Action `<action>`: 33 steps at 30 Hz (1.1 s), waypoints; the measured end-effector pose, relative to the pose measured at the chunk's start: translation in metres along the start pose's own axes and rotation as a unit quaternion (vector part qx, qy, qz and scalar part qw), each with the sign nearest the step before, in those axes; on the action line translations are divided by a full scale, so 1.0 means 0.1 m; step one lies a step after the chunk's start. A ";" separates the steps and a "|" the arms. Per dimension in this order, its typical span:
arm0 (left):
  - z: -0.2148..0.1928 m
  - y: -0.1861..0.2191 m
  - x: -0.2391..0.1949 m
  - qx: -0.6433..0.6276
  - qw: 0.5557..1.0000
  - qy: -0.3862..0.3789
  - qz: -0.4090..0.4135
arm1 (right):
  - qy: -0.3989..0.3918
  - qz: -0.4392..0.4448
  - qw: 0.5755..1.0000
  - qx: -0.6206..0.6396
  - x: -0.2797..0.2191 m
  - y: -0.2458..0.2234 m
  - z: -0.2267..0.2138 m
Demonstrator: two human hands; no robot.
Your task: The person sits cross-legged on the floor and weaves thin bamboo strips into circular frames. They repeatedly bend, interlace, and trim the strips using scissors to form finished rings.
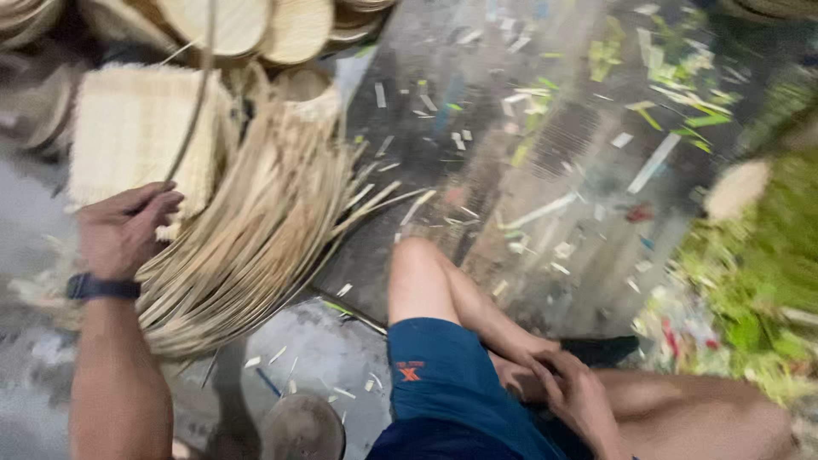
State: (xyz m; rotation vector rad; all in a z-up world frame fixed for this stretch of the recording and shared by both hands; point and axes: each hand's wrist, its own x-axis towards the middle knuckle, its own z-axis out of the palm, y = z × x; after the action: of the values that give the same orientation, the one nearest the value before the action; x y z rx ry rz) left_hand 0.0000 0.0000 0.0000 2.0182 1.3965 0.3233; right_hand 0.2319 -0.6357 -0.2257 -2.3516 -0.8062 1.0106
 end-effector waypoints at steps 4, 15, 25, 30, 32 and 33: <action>0.39 0.75 -0.66 0.285 0.897 0.021 0.337 | 0.117 0.013 0.970 0.211 -0.19 -0.52 -0.25; 2.52 1.09 -2.91 0.158 0.735 -0.317 0.579 | 0.504 0.134 0.738 0.429 -0.39 0.39 -0.85; 2.92 0.56 -2.69 0.328 0.618 -0.433 0.568 | 0.473 0.008 0.504 0.722 -0.50 0.63 -0.98; 3.10 0.74 -2.12 0.327 0.620 -0.448 0.555 | 0.494 0.005 0.451 0.743 -0.88 1.00 -1.23; 3.05 0.80 -2.11 0.296 0.656 -0.437 0.539 | 0.441 -0.015 0.448 0.778 -1.00 1.08 -1.23; 3.03 0.83 -2.14 0.275 0.679 -0.428 0.529 | 0.411 -0.042 0.459 0.786 -1.03 1.09 -1.23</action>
State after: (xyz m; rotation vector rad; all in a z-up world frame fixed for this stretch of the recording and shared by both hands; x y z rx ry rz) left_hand 0.1388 -0.3243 -0.1420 2.6903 -0.4288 -0.6228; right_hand 0.3041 -0.8046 -0.1632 -0.7256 0.4369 0.0791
